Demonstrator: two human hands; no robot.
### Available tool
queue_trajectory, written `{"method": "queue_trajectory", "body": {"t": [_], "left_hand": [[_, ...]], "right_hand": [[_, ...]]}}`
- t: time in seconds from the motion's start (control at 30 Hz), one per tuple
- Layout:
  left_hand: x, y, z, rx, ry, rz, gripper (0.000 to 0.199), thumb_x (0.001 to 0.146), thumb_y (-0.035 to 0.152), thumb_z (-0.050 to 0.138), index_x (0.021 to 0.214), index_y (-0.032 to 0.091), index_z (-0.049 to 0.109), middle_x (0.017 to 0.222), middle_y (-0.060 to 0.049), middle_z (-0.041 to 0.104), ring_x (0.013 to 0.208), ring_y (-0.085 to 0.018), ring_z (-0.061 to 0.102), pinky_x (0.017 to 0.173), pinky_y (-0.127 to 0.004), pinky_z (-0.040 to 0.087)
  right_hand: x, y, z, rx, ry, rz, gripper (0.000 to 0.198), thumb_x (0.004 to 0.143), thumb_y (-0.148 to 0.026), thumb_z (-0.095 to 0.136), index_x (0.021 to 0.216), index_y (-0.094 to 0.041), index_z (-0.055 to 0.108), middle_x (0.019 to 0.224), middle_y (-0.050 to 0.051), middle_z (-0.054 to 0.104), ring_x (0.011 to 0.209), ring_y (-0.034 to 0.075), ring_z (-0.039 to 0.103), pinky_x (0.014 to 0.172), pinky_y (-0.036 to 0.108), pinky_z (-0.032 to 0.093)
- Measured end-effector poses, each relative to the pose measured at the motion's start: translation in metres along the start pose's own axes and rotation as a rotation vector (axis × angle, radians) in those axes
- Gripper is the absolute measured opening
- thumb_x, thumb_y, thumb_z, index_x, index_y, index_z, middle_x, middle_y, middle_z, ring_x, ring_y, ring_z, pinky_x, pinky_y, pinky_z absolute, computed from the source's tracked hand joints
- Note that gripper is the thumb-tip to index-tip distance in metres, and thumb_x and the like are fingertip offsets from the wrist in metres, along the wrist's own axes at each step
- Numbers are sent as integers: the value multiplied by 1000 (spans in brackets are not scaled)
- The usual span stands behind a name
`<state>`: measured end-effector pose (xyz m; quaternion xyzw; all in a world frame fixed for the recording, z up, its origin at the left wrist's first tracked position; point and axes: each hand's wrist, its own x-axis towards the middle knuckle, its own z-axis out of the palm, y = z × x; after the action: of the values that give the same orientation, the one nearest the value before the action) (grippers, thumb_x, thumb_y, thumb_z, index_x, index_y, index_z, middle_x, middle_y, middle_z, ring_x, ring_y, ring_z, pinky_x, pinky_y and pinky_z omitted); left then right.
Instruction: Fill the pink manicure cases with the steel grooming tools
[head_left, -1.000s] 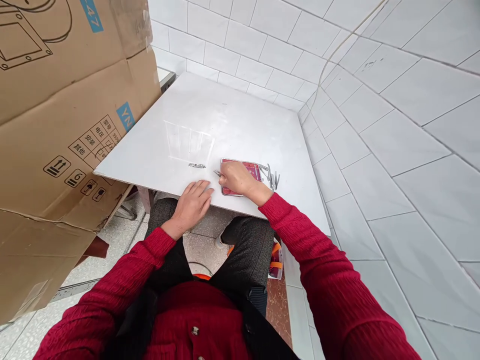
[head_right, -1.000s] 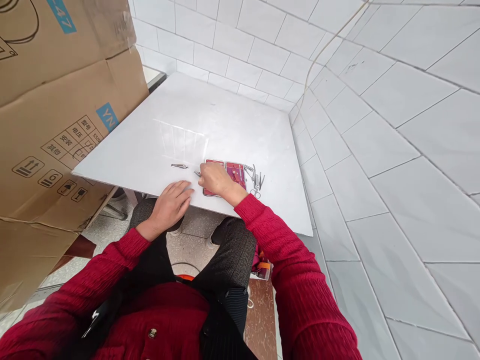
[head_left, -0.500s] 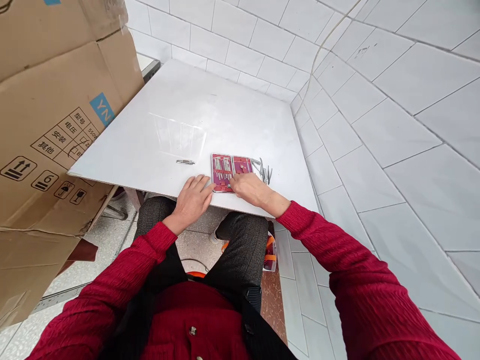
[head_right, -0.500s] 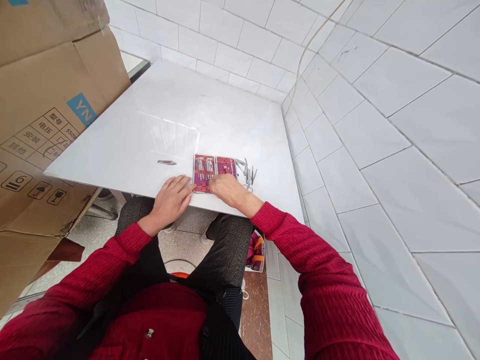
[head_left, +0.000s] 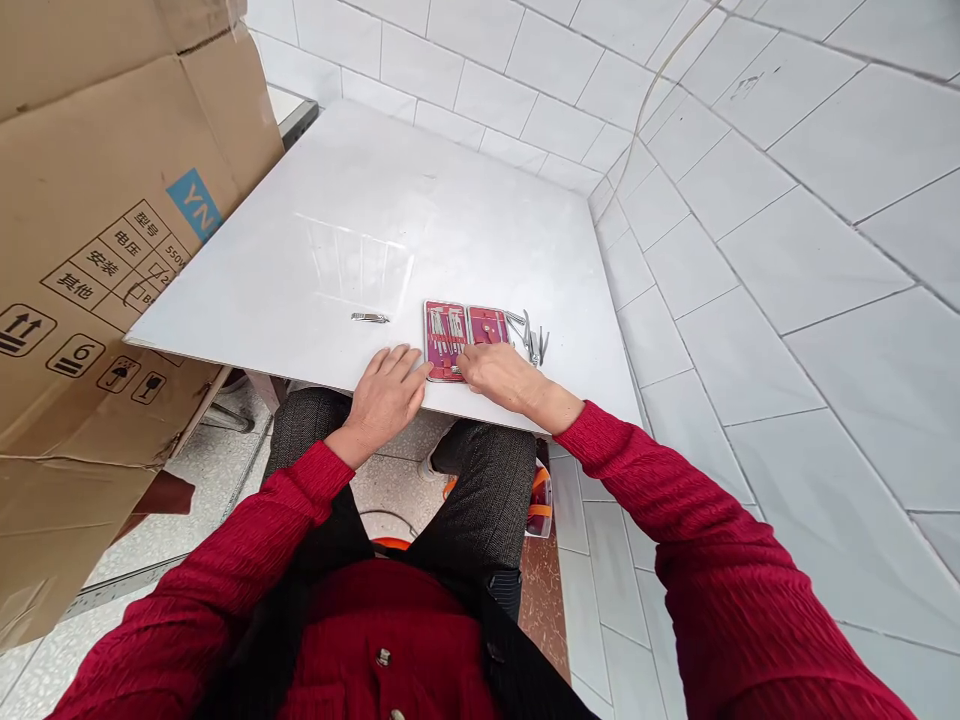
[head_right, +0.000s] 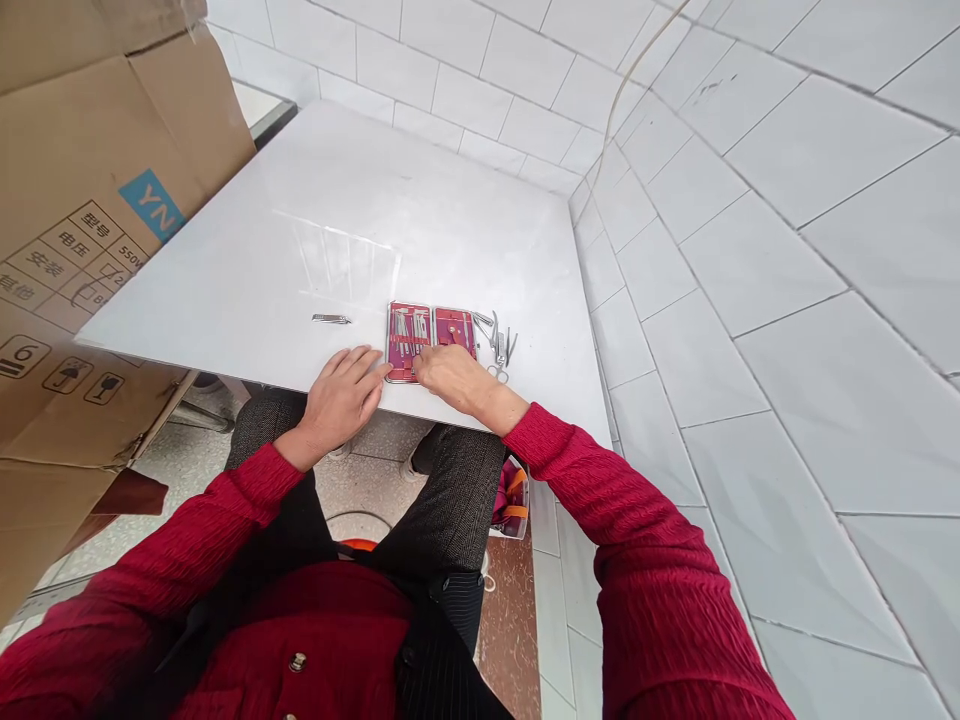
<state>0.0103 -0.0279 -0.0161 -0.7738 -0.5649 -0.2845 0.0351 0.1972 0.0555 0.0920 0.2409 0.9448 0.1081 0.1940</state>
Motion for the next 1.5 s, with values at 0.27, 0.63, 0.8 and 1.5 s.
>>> {"method": "queue_trajectory", "body": {"t": [0.27,0.63,0.8,1.5], "left_hand": [[0,1,0,17,-7,0,39,101,21,43,133,18,66,142,-15,62,139,-32,52,118,-56,39],[0,1,-2,5,-8,1,40,99,20,44,135,18,64,143,-16,61,139,-33,51,118,-56,38],[-1,1,1,21,-5,4,40,99,20,45,135,18,64,143,-16,61,140,-33,51,118,-56,38],[-5,2,1,89,-5,28,42,98,20,48,138,17,62,142,-16,62,137,-33,53,117,-55,38]], "right_hand": [[1,1,4,19,21,-23,20,99,-10,50,110,-6,65,104,18,69,96,27,66,70,33,39],[12,2,16,275,143,0,25,104,-22,49,110,-11,71,107,12,69,94,20,62,75,28,38],[14,5,37,537,294,-20,27,105,-25,50,110,-14,74,110,11,69,99,19,64,83,27,43],[113,-17,-38,365,324,97,23,102,-22,53,114,-13,71,116,12,68,107,23,60,82,30,41]]}}
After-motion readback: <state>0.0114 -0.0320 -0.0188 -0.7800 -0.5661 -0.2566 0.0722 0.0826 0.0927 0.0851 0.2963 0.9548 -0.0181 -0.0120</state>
